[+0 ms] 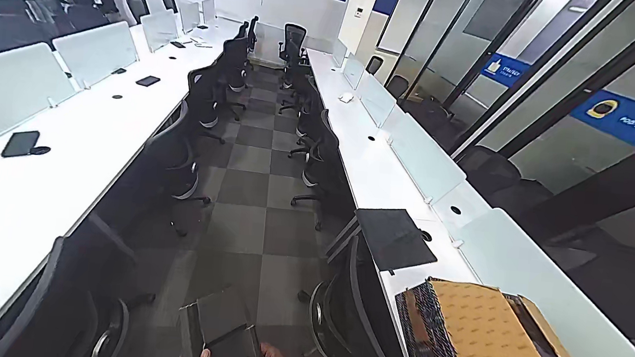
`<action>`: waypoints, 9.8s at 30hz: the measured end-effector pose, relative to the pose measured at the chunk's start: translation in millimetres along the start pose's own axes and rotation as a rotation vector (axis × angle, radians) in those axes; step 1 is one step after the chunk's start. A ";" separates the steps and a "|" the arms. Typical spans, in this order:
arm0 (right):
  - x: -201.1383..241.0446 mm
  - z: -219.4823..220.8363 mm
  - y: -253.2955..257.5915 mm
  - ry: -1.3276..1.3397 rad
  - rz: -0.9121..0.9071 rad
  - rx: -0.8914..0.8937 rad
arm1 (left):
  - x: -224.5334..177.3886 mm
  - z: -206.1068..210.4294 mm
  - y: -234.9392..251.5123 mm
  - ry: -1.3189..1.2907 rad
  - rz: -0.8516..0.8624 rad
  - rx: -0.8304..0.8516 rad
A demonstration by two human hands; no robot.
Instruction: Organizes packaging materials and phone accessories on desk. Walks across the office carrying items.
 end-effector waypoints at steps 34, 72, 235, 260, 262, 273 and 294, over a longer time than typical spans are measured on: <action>509.3 -412.4 543.3 0.108 -0.081 -0.187 | -266.6 97.2 827.9 -0.134 -0.041 0.276; 992.5 -876.8 1088.5 0.123 -0.249 -0.001 | -530.0 240.9 1648.5 -0.228 -0.122 0.315; 1641.5 -1979.1 1102.3 -0.711 0.490 -1.453 | -722.1 1345.7 2505.3 0.328 -0.328 2.002; 1322.4 -2076.0 1105.8 0.145 0.354 -1.538 | -727.9 1276.0 2622.1 0.730 -0.263 1.178; 1278.5 -2097.9 1074.2 0.114 0.599 -1.572 | -738.3 1258.7 2637.5 0.768 -0.243 1.073; 1213.1 -2164.7 1013.6 0.157 0.784 -1.586 | -786.8 1174.0 2696.0 0.836 -0.152 0.826; 1254.0 -2054.2 1176.8 -0.164 0.713 -1.287 | -752.5 1210.6 2669.4 0.630 -0.227 0.925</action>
Point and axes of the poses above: each hand's wrist, its own y-axis towards the middle knuckle, its own z-axis out of the palm, x = y × z, the point moved 9 cm from there along y, towards the middle knuckle, and after that the axes turned 13 degrees about x, right-handed, at the moved point
